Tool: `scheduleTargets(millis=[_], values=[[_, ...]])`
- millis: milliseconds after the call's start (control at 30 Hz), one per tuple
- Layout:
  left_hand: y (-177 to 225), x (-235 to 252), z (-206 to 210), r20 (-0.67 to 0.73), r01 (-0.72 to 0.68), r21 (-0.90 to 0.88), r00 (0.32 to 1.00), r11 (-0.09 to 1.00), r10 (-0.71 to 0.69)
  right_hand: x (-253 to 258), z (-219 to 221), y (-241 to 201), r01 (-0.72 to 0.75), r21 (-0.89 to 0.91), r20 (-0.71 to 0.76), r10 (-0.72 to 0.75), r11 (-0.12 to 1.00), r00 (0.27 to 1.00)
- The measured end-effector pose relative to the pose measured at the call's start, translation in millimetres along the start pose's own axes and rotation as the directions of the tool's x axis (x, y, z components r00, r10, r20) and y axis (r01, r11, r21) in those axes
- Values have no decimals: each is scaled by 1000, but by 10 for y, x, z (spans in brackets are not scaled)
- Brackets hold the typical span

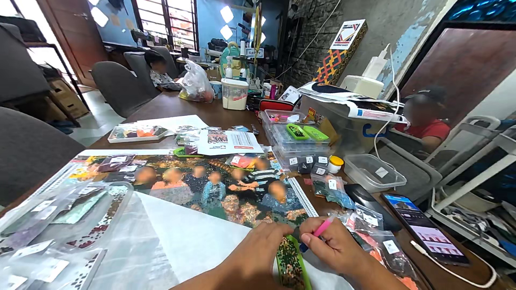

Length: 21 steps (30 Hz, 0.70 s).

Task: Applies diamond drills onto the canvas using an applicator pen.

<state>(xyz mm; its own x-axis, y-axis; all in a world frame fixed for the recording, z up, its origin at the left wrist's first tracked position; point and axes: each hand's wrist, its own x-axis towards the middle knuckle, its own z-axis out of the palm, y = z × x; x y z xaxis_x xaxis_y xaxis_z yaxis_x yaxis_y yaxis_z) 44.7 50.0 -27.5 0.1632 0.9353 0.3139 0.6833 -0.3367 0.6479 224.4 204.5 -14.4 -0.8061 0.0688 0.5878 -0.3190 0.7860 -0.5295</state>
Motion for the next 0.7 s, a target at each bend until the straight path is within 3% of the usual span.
scheduleTargets(millis=[333, 533, 700], values=[[-11, -1, 17, -28, -32, 0, 999, 999, 32, 6, -73, -15, -143, 113, -106, 155, 983, 982], [0, -10, 17, -50, -56, 25, 997, 998, 57, 14, -209, 35, -401, 129, -326, 420, 907, 847], [-4, -23, 19, -58, -71, 31, 996, 997, 73, 26, -249, 91, -513, 128, -342, 524, 849, 780]])
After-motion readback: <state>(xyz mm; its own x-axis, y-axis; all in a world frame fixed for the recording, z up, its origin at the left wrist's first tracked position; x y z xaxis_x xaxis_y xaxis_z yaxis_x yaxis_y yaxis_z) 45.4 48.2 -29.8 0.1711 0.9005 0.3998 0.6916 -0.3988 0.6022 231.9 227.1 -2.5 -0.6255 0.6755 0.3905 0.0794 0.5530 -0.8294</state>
